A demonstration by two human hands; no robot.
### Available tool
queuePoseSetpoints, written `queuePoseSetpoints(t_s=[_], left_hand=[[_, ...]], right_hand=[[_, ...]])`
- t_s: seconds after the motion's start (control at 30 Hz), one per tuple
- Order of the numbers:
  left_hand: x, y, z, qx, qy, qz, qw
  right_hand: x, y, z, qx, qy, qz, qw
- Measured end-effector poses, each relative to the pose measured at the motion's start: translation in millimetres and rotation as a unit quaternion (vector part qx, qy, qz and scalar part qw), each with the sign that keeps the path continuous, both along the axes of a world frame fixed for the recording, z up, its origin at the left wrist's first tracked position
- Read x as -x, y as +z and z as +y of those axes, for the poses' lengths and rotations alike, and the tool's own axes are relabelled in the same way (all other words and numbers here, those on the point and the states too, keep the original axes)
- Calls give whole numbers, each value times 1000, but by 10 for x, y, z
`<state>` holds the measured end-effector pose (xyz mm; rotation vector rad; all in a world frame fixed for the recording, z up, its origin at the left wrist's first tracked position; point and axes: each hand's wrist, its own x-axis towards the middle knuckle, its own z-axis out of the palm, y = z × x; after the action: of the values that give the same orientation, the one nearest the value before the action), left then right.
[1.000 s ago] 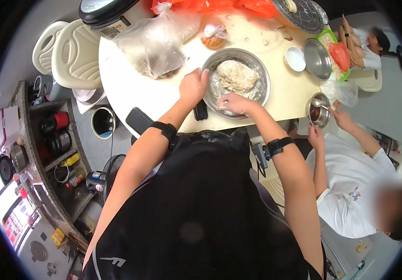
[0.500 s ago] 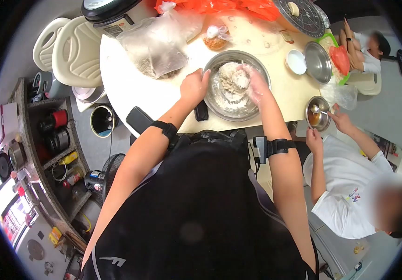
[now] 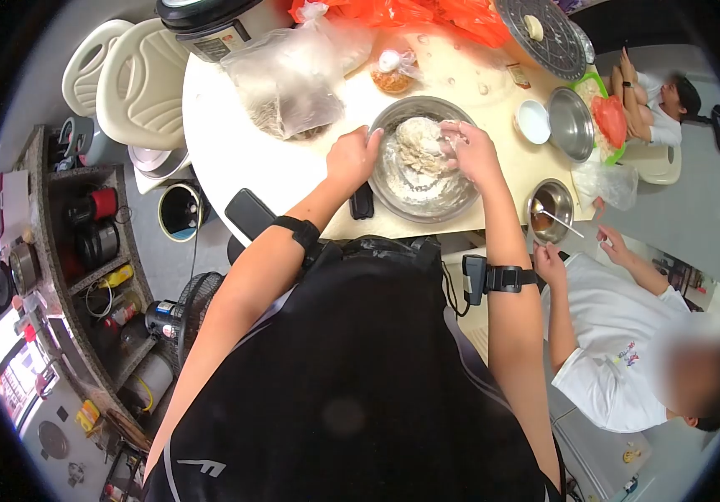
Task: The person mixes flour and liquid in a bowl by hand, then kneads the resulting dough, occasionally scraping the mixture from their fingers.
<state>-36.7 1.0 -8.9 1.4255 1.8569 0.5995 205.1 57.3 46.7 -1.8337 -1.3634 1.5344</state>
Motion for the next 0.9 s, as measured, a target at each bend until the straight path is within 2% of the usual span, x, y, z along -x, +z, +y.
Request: queuePoseSetpoints(t_s=[0.17,0.27,0.33,0.43,0.5,0.6,0.67,0.73,0.83,0.9], left_hand=[[-5,-19,-8,-9,8,-6,1000],[-1,-34,-15,-12,2,-18,1000],[2,-1,-31,-36,11,-2,999],[17,-26,-27,-168,40,36,984],[38,-29,-16,-234,22,36,971],[72,314,62,-244,-59,-43,967],[-37,436,101,-230,-101,-140,958],[-129,435,176,-92,-127,-246,956],[-246,463,237,125,-135,-429,885],[-256,473,224,163,-131,-469,858]], right_hand=[[-2,-90,-40,-3,-3,36,999],[179,141,-92,37,-43,71,996],[134,71,-87,41,-53,120,991],[142,81,-121,41,-70,186,979],[157,88,-146,39,-71,214,974],[138,2,-159,34,-60,231,970],[104,-59,-144,35,-57,240,968],[81,-112,-129,38,-50,262,963],[112,-54,-120,46,-68,296,951],[111,26,-151,51,-78,315,944]])
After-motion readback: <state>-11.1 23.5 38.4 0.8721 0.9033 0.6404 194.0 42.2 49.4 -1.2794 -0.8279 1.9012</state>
